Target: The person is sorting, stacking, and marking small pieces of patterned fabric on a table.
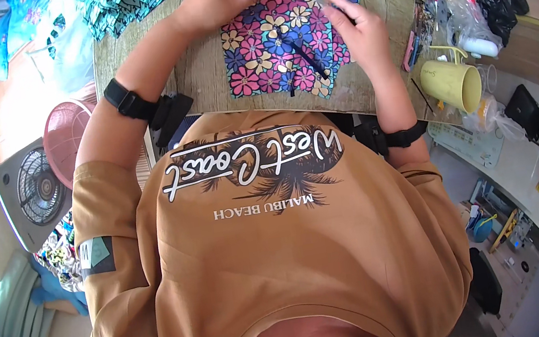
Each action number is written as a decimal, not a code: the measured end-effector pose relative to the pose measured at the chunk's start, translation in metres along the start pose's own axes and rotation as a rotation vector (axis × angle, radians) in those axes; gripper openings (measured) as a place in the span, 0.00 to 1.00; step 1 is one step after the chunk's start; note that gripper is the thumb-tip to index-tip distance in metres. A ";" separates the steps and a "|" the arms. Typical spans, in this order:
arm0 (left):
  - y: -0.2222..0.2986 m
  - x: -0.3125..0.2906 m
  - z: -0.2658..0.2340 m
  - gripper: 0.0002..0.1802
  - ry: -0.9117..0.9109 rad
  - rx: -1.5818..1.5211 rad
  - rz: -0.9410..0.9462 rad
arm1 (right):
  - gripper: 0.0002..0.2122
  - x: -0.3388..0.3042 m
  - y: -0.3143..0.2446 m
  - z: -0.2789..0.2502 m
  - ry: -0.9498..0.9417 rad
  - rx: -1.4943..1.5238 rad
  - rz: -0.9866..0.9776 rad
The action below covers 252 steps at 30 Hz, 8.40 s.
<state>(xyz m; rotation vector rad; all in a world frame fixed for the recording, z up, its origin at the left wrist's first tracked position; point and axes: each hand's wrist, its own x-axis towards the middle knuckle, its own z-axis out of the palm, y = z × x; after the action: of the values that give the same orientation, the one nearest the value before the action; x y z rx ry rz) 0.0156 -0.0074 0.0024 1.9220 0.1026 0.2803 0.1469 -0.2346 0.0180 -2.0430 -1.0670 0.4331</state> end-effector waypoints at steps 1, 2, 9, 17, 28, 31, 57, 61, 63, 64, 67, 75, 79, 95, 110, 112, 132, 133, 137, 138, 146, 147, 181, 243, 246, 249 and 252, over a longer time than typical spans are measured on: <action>-0.001 0.000 0.001 0.12 0.035 -0.257 -0.204 | 0.15 0.002 0.006 0.000 0.027 0.024 0.043; -0.003 0.001 0.001 0.12 0.029 -0.260 -0.196 | 0.15 0.006 0.013 0.000 0.056 0.048 0.088; 0.006 -0.008 0.001 0.09 0.086 -0.605 -0.256 | 0.15 0.012 0.012 -0.002 0.090 -0.047 0.125; 0.019 0.025 0.000 0.09 0.392 -1.002 -0.239 | 0.17 0.005 -0.040 0.022 -0.193 0.186 -0.355; -0.031 0.070 -0.008 0.11 0.522 -1.364 -0.452 | 0.30 0.000 -0.086 0.064 -0.246 0.026 -0.765; -0.035 0.065 -0.004 0.12 0.562 -1.347 -0.437 | 0.30 0.001 -0.087 0.072 -0.198 0.045 -0.787; -0.012 0.055 0.035 0.06 0.440 -0.652 -0.057 | 0.25 -0.003 -0.082 0.079 -0.034 0.100 -0.842; 0.006 0.058 0.026 0.04 0.523 -1.089 -0.317 | 0.24 0.000 -0.078 0.077 0.011 0.087 -0.812; -0.004 0.057 0.023 0.04 0.503 -1.070 -0.304 | 0.23 0.001 -0.076 0.079 0.011 0.094 -0.812; -0.011 0.056 0.021 0.04 0.488 -1.050 -0.290 | 0.23 0.000 -0.076 0.080 0.007 0.105 -0.814; -0.039 0.054 0.021 0.03 0.445 -1.003 -0.248 | 0.22 0.001 -0.079 0.081 -0.018 0.118 -0.810; -0.006 0.047 0.018 0.02 0.278 -0.617 -0.153 | 0.19 0.000 -0.070 0.062 -0.067 0.173 -0.661; 0.001 0.025 0.005 0.02 0.227 -0.463 -0.122 | 0.12 0.011 -0.036 0.046 0.187 0.238 -0.369; 0.011 -0.010 0.015 0.16 -0.075 0.414 0.345 | 0.11 0.048 0.023 0.012 0.422 0.310 0.021; 0.049 -0.008 0.068 0.18 -0.412 -0.155 0.106 | 0.13 0.076 -0.017 0.000 0.601 0.471 -0.025; 0.055 -0.008 0.076 0.21 -0.586 -0.220 -0.094 | 0.13 0.080 -0.024 0.002 0.617 0.381 -0.015; 0.046 -0.007 0.062 0.20 -0.385 -0.381 -0.169 | 0.11 0.076 -0.009 0.021 0.530 0.524 -0.092; 0.040 -0.004 0.049 0.20 -0.373 -0.377 -0.175 | 0.11 0.073 -0.006 0.023 0.520 0.532 -0.096; 0.018 0.000 0.008 0.12 0.011 -0.310 -0.218 | 0.11 0.058 0.003 0.013 0.403 0.466 0.028; 0.012 -0.002 0.004 0.10 0.025 -0.157 -0.247 | 0.11 0.053 -0.001 0.010 0.343 0.433 0.080; 0.001 -0.016 -0.001 0.14 0.079 0.631 0.334 | 0.14 0.026 0.017 0.006 0.018 0.154 -0.067; 0.002 -0.015 0.000 0.14 0.083 0.675 0.389 | 0.15 0.019 0.012 0.007 0.008 0.095 -0.185; 0.019 -0.017 -0.008 0.14 0.007 0.466 0.200 | 0.19 -0.004 -0.012 0.013 -0.243 -0.312 -0.300; -0.010 -0.024 -0.018 0.13 -0.143 0.124 0.258 | 0.16 -0.022 0.010 -0.002 -0.102 -0.274 -0.300; -0.010 -0.024 -0.017 0.13 -0.149 0.117 0.260 | 0.15 -0.021 0.011 0.000 -0.116 -0.314 -0.324; -0.008 -0.025 -0.016 0.13 -0.148 0.116 0.254 | 0.15 -0.022 0.012 0.000 -0.110 -0.313 -0.332; -0.007 -0.025 -0.015 0.12 -0.142 0.119 0.240 | 0.15 -0.021 0.012 0.001 -0.106 -0.324 -0.335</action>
<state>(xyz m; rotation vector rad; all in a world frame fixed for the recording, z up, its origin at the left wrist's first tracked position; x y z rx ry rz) -0.0121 0.0037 -0.0024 2.0678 -0.2113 0.3013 0.1398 -0.2553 0.0073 -2.0755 -1.5980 0.2064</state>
